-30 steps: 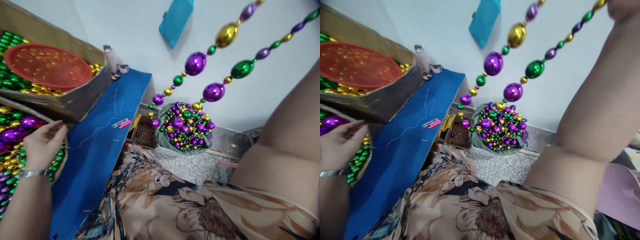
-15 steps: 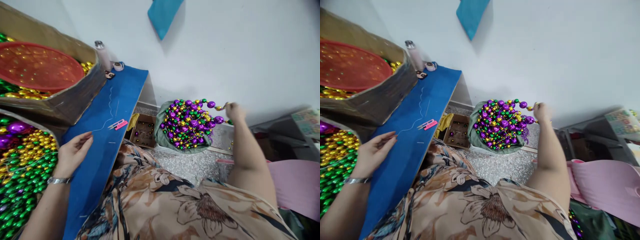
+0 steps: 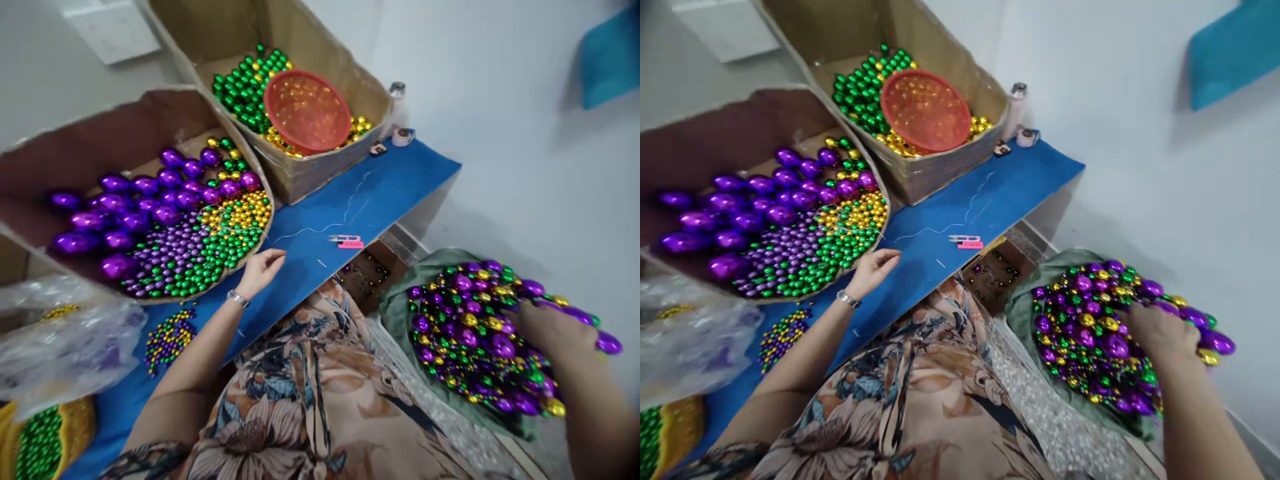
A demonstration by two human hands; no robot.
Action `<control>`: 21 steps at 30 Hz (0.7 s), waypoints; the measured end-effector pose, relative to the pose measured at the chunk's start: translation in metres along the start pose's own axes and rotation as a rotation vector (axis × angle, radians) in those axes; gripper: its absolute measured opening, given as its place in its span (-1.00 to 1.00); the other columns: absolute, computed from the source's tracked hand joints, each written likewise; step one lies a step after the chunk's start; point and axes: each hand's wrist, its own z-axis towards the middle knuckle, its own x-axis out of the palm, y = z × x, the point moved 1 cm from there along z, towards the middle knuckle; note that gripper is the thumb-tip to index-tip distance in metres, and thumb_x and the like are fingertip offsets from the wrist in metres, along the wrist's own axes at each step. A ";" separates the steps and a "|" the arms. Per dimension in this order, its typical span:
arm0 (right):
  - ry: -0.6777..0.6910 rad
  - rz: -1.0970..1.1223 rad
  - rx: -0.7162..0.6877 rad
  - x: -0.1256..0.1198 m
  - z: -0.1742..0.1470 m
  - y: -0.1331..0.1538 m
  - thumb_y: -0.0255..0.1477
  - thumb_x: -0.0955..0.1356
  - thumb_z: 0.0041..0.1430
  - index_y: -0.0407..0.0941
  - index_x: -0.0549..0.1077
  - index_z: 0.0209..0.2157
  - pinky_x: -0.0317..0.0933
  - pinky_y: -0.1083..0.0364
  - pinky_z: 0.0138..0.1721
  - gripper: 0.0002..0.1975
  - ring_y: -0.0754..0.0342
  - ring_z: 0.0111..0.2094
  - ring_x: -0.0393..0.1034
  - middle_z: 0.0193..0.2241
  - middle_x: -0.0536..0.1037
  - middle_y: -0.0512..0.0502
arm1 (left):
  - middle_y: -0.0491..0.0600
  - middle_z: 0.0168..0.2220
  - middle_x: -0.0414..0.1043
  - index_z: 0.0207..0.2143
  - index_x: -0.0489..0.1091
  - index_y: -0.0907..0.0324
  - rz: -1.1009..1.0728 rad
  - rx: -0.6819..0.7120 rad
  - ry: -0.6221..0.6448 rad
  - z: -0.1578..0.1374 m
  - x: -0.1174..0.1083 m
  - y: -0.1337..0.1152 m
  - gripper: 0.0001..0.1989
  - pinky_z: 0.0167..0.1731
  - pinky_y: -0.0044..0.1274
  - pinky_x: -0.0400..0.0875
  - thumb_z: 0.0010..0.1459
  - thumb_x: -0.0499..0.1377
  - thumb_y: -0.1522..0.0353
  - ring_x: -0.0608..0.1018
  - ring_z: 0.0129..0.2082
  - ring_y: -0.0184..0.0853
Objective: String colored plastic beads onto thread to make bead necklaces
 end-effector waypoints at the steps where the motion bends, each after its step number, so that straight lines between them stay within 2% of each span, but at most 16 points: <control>1: 0.041 -0.050 -0.056 -0.013 0.005 0.029 -0.03 0.25 0.16 0.03 0.57 -0.29 0.21 -0.23 -0.31 -0.61 -0.31 -0.24 0.49 -0.18 0.55 -0.48 | 0.06 -0.27 0.60 -0.20 0.54 0.19 -0.004 -0.006 0.016 -0.007 0.003 0.002 -0.63 -0.22 -0.45 0.48 0.10 0.20 0.12 0.59 -0.29 -0.24; 2: 0.036 -0.063 -0.155 -0.028 0.007 0.065 -0.06 0.22 0.21 0.04 0.55 -0.20 0.24 -0.17 -0.31 -0.62 -0.27 -0.20 0.50 -0.12 0.55 -0.42 | 0.03 -0.30 0.60 -0.24 0.55 0.17 -0.010 -0.011 0.036 -0.015 0.006 0.003 -0.67 -0.25 -0.47 0.46 0.09 0.20 0.13 0.59 -0.32 -0.24; 4: -0.053 -0.011 -0.446 -0.056 0.003 0.151 -0.13 0.18 0.29 0.02 0.49 -0.04 0.29 -0.05 -0.27 -0.61 -0.16 -0.15 0.50 -0.07 0.54 -0.30 | 0.00 -0.34 0.60 -0.28 0.56 0.14 -0.028 -0.022 0.065 -0.027 0.014 0.005 -0.73 -0.30 -0.50 0.43 0.09 0.21 0.17 0.57 -0.36 -0.27; 6: -0.091 0.106 -0.719 -0.076 -0.008 0.242 -0.17 0.19 0.31 0.02 0.46 0.00 0.32 0.05 -0.26 -0.63 -0.07 -0.13 0.50 -0.04 0.54 -0.21 | -0.01 -0.34 0.60 -0.29 0.57 0.13 -0.062 -0.054 0.057 -0.034 0.020 0.006 -0.76 -0.33 -0.51 0.41 0.08 0.23 0.19 0.56 -0.39 -0.28; 8: -0.142 0.363 -0.922 -0.086 -0.020 0.328 -0.20 0.21 0.32 -0.03 0.46 -0.01 0.34 0.09 -0.19 -0.65 0.01 -0.15 0.49 -0.03 0.53 -0.18 | 0.00 -0.33 0.60 -0.26 0.57 0.14 -0.114 -0.107 0.001 -0.038 0.021 0.008 -0.75 -0.33 -0.51 0.40 0.07 0.24 0.19 0.56 -0.39 -0.28; 10: -0.088 0.695 -1.160 -0.089 -0.030 0.401 -0.21 0.22 0.32 -0.11 0.41 0.03 0.34 0.06 -0.08 -0.62 0.05 -0.13 0.47 0.00 0.50 -0.22 | 0.02 -0.30 0.59 -0.23 0.56 0.15 -0.157 -0.158 -0.098 -0.039 0.019 0.009 -0.72 -0.30 -0.50 0.41 0.08 0.24 0.19 0.56 -0.35 -0.26; 12: -0.043 0.761 -1.276 -0.086 -0.040 0.457 -0.12 0.23 0.29 -0.13 0.33 0.07 0.37 0.09 -0.10 -0.54 0.17 -0.27 0.48 0.05 0.45 -0.20 | 0.04 -0.23 0.57 -0.19 0.55 0.17 -0.199 -0.190 -0.221 -0.038 0.016 0.011 -0.70 -0.21 -0.47 0.41 0.09 0.25 0.19 0.56 -0.26 -0.24; 14: 0.014 0.796 -1.372 -0.083 -0.051 0.490 -0.07 0.19 0.30 -0.10 0.31 0.04 0.40 0.17 -0.25 -0.54 0.26 -0.40 0.45 -0.01 0.48 -0.12 | 0.07 -0.12 0.54 -0.15 0.54 0.17 -0.278 -0.231 -0.346 -0.037 0.015 0.012 -0.67 -0.10 -0.43 0.39 0.07 0.27 0.20 0.55 -0.14 -0.21; 17: 0.097 0.813 -1.517 -0.076 -0.072 0.496 -0.12 0.02 0.39 0.00 0.36 -0.20 0.37 0.22 -0.38 -0.59 0.28 -0.49 0.42 -0.34 0.53 0.10 | 0.08 -0.01 0.49 -0.10 0.50 0.15 -0.545 -0.332 -0.457 -0.033 0.019 0.008 -0.59 0.03 -0.41 0.34 0.02 0.33 0.17 0.50 -0.02 -0.21; 19: 0.132 0.798 -1.601 -0.073 -0.084 0.477 -0.12 -0.01 0.39 0.04 0.33 -0.35 0.37 0.18 -0.38 -0.56 0.22 -0.48 0.43 -0.51 0.48 0.14 | 0.08 -0.07 0.51 -0.13 0.50 0.16 -0.794 -0.371 -0.405 -0.030 0.024 0.000 -0.57 0.02 -0.41 0.34 -0.01 0.35 0.12 0.51 -0.03 -0.22; 21: 0.150 0.771 -1.650 -0.071 -0.089 0.449 -0.06 0.04 0.35 0.04 0.31 -0.42 0.38 0.13 -0.38 -0.56 0.16 -0.46 0.44 -0.52 0.48 0.13 | 0.03 -0.29 0.53 -0.24 0.51 0.18 -1.030 -0.376 -0.284 -0.028 0.026 -0.012 -0.58 -0.05 -0.40 0.39 -0.04 0.36 0.07 0.56 -0.16 -0.25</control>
